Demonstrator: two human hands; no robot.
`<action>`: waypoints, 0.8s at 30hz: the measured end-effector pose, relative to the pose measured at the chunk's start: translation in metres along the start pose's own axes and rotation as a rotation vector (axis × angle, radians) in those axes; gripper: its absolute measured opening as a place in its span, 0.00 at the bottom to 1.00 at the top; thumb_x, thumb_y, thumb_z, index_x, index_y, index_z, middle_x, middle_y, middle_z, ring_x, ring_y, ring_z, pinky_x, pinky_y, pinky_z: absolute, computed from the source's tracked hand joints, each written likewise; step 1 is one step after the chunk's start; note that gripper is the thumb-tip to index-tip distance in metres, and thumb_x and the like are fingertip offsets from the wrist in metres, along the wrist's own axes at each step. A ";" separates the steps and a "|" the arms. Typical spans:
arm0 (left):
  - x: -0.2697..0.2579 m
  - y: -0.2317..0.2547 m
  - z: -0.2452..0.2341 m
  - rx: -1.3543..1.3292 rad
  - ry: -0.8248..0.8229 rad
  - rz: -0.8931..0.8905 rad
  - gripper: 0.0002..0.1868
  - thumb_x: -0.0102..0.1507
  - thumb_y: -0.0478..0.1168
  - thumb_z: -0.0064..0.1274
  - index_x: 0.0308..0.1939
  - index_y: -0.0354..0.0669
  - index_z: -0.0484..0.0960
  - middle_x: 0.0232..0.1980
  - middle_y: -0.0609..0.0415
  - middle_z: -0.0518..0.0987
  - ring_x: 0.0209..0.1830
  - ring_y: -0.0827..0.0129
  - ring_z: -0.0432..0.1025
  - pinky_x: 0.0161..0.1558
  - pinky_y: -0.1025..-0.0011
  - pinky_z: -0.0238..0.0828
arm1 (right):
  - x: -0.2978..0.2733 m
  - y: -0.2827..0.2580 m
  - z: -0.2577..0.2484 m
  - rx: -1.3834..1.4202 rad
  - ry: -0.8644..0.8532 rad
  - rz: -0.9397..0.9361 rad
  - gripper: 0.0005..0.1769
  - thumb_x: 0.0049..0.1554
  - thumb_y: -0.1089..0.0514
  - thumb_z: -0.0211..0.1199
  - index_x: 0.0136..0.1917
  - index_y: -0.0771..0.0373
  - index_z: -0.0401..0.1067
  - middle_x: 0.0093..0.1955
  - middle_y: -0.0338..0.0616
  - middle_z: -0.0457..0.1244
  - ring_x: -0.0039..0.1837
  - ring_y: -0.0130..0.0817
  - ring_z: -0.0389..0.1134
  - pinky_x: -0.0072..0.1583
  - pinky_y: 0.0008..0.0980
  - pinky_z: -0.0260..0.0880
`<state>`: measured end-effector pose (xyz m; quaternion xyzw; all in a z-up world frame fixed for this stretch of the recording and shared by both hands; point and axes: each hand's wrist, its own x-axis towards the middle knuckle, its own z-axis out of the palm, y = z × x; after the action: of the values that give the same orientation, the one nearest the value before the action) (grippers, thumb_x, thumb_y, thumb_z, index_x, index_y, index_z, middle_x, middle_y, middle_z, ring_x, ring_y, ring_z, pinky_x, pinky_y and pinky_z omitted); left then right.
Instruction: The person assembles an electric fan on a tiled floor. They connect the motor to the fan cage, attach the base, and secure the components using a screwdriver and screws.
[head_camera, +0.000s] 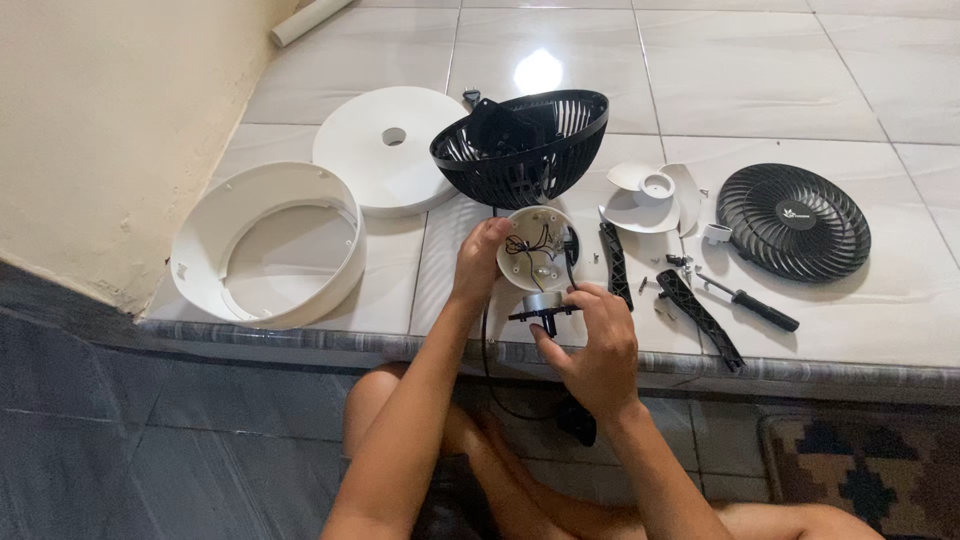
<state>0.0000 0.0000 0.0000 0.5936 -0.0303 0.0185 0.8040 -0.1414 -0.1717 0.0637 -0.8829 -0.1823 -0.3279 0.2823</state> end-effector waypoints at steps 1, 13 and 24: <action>-0.002 0.002 -0.001 -0.045 -0.017 -0.004 0.33 0.63 0.65 0.51 0.53 0.37 0.78 0.41 0.53 0.78 0.37 0.71 0.74 0.36 0.76 0.71 | 0.002 -0.005 -0.002 0.029 0.013 0.009 0.28 0.46 0.52 0.79 0.54 0.63 0.70 0.57 0.52 0.66 0.59 0.48 0.69 0.62 0.45 0.69; -0.026 0.027 0.018 0.257 0.110 0.173 0.33 0.60 0.60 0.56 0.54 0.34 0.77 0.39 0.48 0.84 0.38 0.68 0.80 0.40 0.74 0.76 | 0.016 -0.014 -0.022 0.191 -0.060 0.143 0.27 0.43 0.57 0.77 0.54 0.65 0.72 0.56 0.53 0.68 0.59 0.45 0.71 0.60 0.39 0.72; -0.025 0.042 0.022 0.250 0.034 0.195 0.34 0.57 0.56 0.61 0.56 0.33 0.76 0.41 0.49 0.84 0.38 0.70 0.81 0.42 0.72 0.80 | 0.024 -0.015 -0.016 0.240 -0.139 0.108 0.29 0.41 0.60 0.77 0.55 0.66 0.71 0.57 0.53 0.68 0.57 0.42 0.71 0.59 0.36 0.72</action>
<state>-0.0285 -0.0084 0.0450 0.6828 -0.0716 0.1100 0.7187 -0.1391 -0.1671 0.0959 -0.8719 -0.1917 -0.2260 0.3898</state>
